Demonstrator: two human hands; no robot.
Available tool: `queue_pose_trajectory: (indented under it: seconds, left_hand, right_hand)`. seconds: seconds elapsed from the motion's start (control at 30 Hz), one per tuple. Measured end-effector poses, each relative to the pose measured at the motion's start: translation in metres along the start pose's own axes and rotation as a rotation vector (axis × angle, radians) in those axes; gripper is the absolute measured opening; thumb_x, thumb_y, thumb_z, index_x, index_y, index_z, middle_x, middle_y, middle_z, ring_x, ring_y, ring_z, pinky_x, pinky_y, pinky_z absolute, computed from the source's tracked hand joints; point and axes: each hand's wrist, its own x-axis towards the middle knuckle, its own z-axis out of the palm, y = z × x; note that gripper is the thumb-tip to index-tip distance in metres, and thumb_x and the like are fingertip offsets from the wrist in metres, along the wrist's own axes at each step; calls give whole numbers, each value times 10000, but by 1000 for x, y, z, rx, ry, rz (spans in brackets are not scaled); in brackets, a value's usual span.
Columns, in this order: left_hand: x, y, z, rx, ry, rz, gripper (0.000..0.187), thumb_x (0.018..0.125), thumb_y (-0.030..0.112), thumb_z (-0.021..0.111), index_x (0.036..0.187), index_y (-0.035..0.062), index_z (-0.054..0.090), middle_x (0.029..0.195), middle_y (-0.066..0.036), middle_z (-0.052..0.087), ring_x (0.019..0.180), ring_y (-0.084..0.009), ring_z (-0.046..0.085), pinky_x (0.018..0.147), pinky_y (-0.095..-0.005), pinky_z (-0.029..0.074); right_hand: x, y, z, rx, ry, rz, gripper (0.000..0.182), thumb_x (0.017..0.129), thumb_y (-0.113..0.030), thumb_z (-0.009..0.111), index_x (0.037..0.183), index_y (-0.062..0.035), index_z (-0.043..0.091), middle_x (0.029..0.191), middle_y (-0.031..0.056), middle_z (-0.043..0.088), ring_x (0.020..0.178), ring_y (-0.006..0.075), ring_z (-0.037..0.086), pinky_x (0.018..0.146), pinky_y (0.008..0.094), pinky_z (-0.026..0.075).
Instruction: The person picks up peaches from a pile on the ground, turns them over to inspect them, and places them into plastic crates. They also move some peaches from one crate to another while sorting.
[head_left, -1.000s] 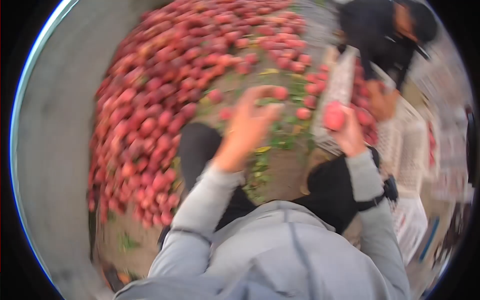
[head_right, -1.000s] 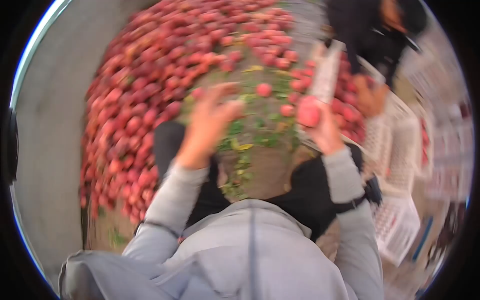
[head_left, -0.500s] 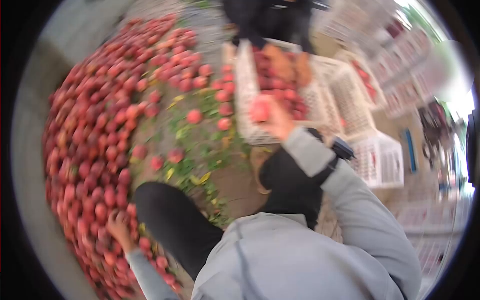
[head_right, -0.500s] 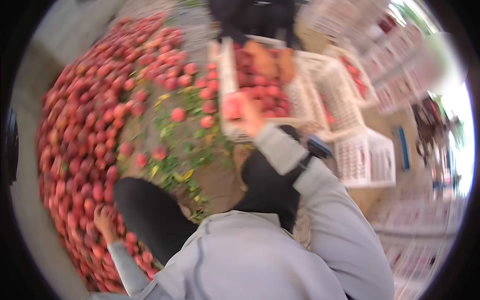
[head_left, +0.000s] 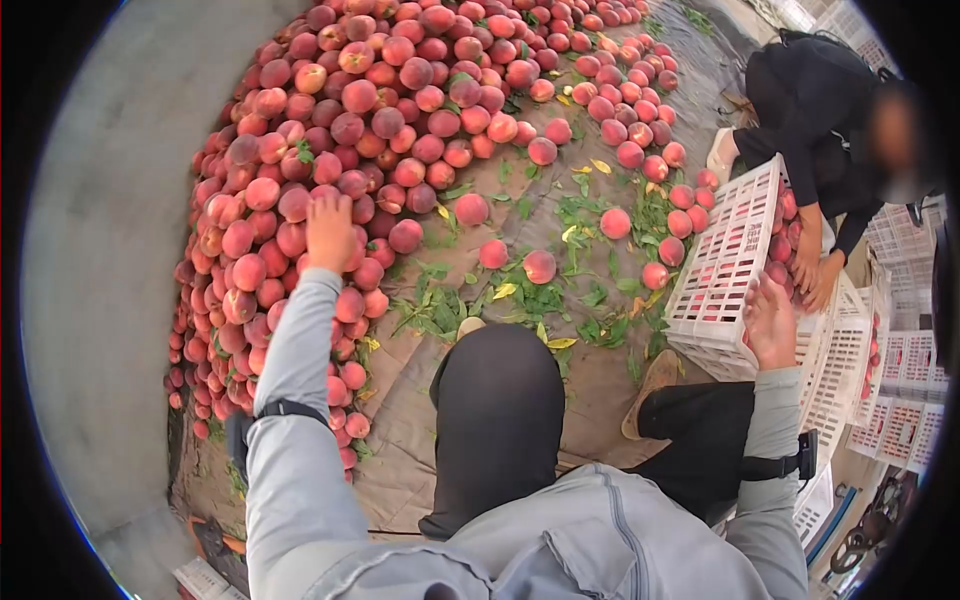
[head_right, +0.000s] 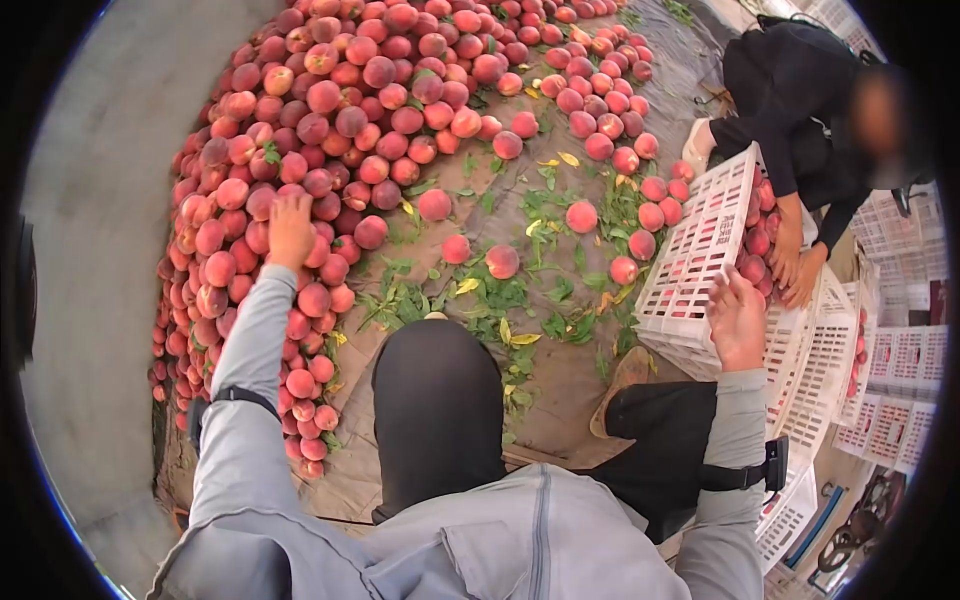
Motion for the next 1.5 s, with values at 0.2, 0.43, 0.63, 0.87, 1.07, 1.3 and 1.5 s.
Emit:
queue_pose_trajectory:
  seconds: [0.2, 0.43, 0.63, 0.87, 1.07, 1.3, 1.5]
  left_hand:
    - [47, -19, 10, 452, -402, -173, 397, 805, 366, 631, 1066, 67, 636, 1072, -93, 604, 1041, -267, 541, 1104, -562, 243]
    - [42, -10, 48, 562, -391, -190, 351, 767, 309, 685, 1015, 69, 621, 1034, -80, 602, 1024, -235, 554, 1049, -497, 326]
    - [0, 44, 60, -52, -277, -43, 570, 597, 238, 811, 1050, 61, 516, 983, -105, 561, 919, -297, 574, 949, -420, 400]
    - [-51, 103, 59, -489, -295, -292, 788, 621, 200, 804, 1318, 83, 456, 1177, -142, 537, 1051, -340, 544, 938, -450, 431]
    - [-44, 142, -25, -1282, -235, -655, 729, 707, 149, 778, 1362, 42, 476, 1269, -145, 579, 1125, -205, 575, 978, -351, 456]
    - [8, 186, -170, -1749, -191, -343, 731, 719, 31, 688, 1403, 13, 432, 1306, -128, 524, 1151, -219, 558, 999, -333, 450]
    - [55, 223, -243, -1650, -172, 69, 736, 711, 109, 760, 1369, -33, 463, 1340, -140, 522, 1187, -229, 545, 1015, -362, 439]
  right_hand:
    - [-13, 6, 57, -147, -143, 84, 351, 938, -252, 533, 1246, -84, 549, 961, -26, 576, 842, 100, 539, 718, 239, 433]
    - [-13, 10, 82, -215, -235, 76, 357, 938, -232, 533, 1240, -41, 531, 947, -3, 559, 828, 101, 524, 697, 242, 434]
    - [-20, 11, 92, -272, -262, 58, 348, 939, -208, 534, 1236, -28, 530, 952, 4, 559, 816, 103, 532, 686, 243, 436]
    - [-28, 11, 95, -277, -301, 30, 304, 946, -170, 537, 1209, -17, 550, 952, 14, 570, 816, 103, 547, 672, 238, 432]
    - [-43, 12, 100, -321, -374, 62, 294, 935, -188, 562, 1190, -41, 559, 927, 0, 592, 820, 91, 565, 696, 232, 443]
    - [-55, 24, 109, -349, -473, 32, 261, 924, -216, 587, 1129, -55, 599, 920, -5, 599, 767, 77, 582, 632, 228, 460]
    - [-62, 23, 112, -290, -692, 32, 433, 945, -374, 563, 1254, -72, 528, 1013, 29, 613, 841, 114, 591, 670, 259, 483]
